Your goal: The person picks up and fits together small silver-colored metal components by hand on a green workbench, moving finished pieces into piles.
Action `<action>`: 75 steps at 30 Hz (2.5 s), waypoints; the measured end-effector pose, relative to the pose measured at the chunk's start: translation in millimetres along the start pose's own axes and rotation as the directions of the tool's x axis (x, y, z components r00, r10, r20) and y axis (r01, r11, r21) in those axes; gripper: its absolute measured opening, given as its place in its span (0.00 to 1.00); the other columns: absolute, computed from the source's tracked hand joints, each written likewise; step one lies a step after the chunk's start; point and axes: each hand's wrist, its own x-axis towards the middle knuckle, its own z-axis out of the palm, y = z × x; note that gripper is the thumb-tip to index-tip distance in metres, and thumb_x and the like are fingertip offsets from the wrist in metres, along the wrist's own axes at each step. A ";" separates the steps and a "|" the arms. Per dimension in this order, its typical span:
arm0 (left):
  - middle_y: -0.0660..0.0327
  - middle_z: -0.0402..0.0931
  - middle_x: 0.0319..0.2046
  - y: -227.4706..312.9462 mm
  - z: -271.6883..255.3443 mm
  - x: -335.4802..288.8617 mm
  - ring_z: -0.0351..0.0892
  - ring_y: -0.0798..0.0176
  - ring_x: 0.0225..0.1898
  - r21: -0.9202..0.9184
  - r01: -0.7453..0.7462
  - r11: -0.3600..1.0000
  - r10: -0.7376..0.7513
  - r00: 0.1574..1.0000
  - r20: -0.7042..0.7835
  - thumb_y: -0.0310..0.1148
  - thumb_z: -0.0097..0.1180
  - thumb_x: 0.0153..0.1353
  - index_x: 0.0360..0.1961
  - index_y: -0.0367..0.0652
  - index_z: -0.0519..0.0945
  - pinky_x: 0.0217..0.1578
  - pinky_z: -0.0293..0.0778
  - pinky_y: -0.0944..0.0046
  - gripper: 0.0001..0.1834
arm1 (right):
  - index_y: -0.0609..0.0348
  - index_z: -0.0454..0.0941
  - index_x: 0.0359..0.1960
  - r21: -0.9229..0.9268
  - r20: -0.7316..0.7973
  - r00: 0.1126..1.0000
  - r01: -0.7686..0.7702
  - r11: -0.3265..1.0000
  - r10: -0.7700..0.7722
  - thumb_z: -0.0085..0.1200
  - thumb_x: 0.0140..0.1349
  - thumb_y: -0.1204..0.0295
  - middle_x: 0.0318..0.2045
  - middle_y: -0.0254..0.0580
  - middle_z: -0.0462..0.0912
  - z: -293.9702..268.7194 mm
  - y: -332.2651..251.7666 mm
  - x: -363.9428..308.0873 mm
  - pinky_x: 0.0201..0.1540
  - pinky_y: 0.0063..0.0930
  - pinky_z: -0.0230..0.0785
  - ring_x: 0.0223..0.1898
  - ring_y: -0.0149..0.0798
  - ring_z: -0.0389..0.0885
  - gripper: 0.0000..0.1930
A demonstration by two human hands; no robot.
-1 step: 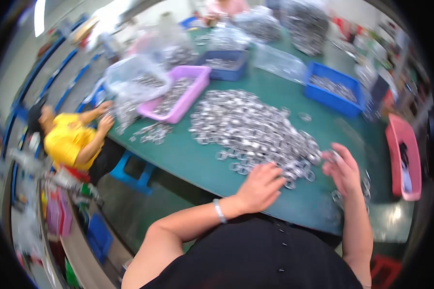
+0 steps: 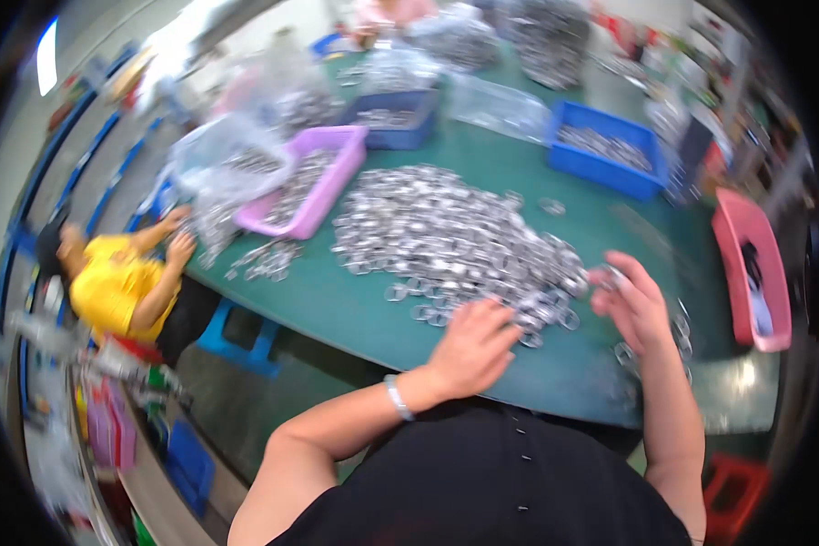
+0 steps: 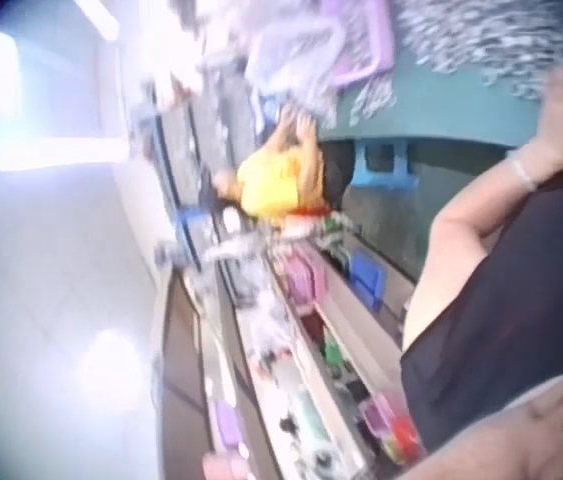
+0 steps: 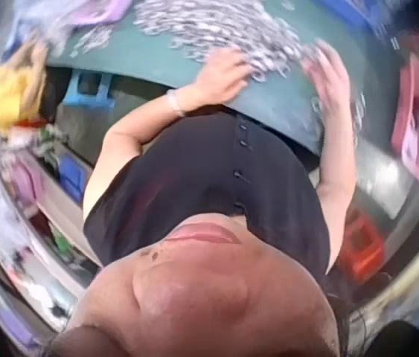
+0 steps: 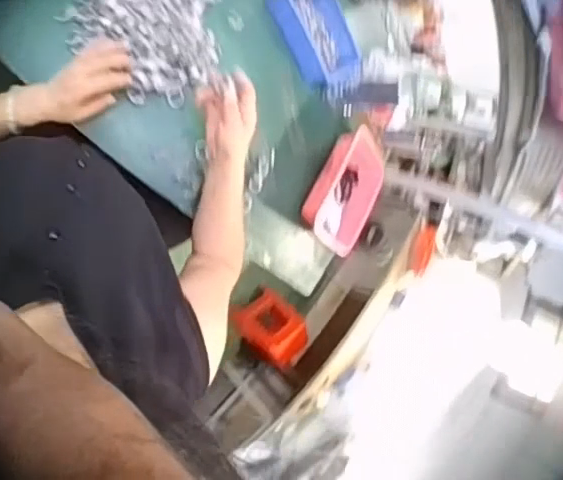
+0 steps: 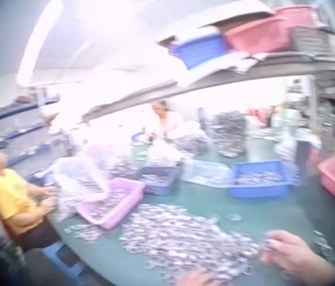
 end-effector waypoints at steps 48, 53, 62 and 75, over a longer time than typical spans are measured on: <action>0.57 0.76 0.43 2.7 57.1 121.4 0.74 0.59 0.44 -0.710 0.547 -0.443 -0.083 0.763 0.640 0.44 0.41 0.69 0.41 0.41 0.77 0.47 0.70 0.59 0.18 | 0.63 0.72 0.49 -0.382 0.014 0.973 0.219 0.898 -0.231 0.49 0.64 0.78 0.29 0.32 0.79 8.0 -19.0 -18.0 0.35 0.18 0.68 0.31 0.22 0.76 0.12; 0.58 0.77 0.41 0.8 60.3 119.8 0.75 0.59 0.43 -0.644 0.540 -0.542 -0.037 0.751 0.660 0.43 0.43 0.69 0.39 0.43 0.76 0.46 0.71 0.59 0.16 | 0.63 0.73 0.48 -0.472 -0.010 0.973 0.198 0.859 -0.230 0.51 0.63 0.77 0.27 0.32 0.80 6.9 -19.1 -17.9 0.34 0.18 0.68 0.30 0.21 0.76 0.12; 0.55 0.76 0.40 0.1 53.6 120.8 0.76 0.59 0.41 -0.649 0.533 -0.543 -0.031 0.760 0.650 0.42 0.38 0.71 0.42 0.38 0.75 0.43 0.72 0.60 0.19 | 0.62 0.74 0.47 -0.652 0.072 0.939 0.299 0.697 -0.335 0.51 0.61 0.79 0.26 0.31 0.79 4.1 -25.9 -20.3 0.32 0.19 0.68 0.28 0.22 0.74 0.12; 0.55 0.75 0.38 -26.9 32.0 127.8 0.73 0.50 0.45 0.038 0.003 0.999 0.000 0.998 -0.063 0.24 0.58 0.47 0.24 0.39 0.75 0.46 0.65 0.53 0.04 | 0.61 0.77 0.42 -0.947 -0.243 0.945 -0.280 0.155 0.219 0.66 0.44 0.72 0.26 0.39 0.77 -59.0 -87.1 -37.6 0.30 0.27 0.70 0.26 0.35 0.76 0.21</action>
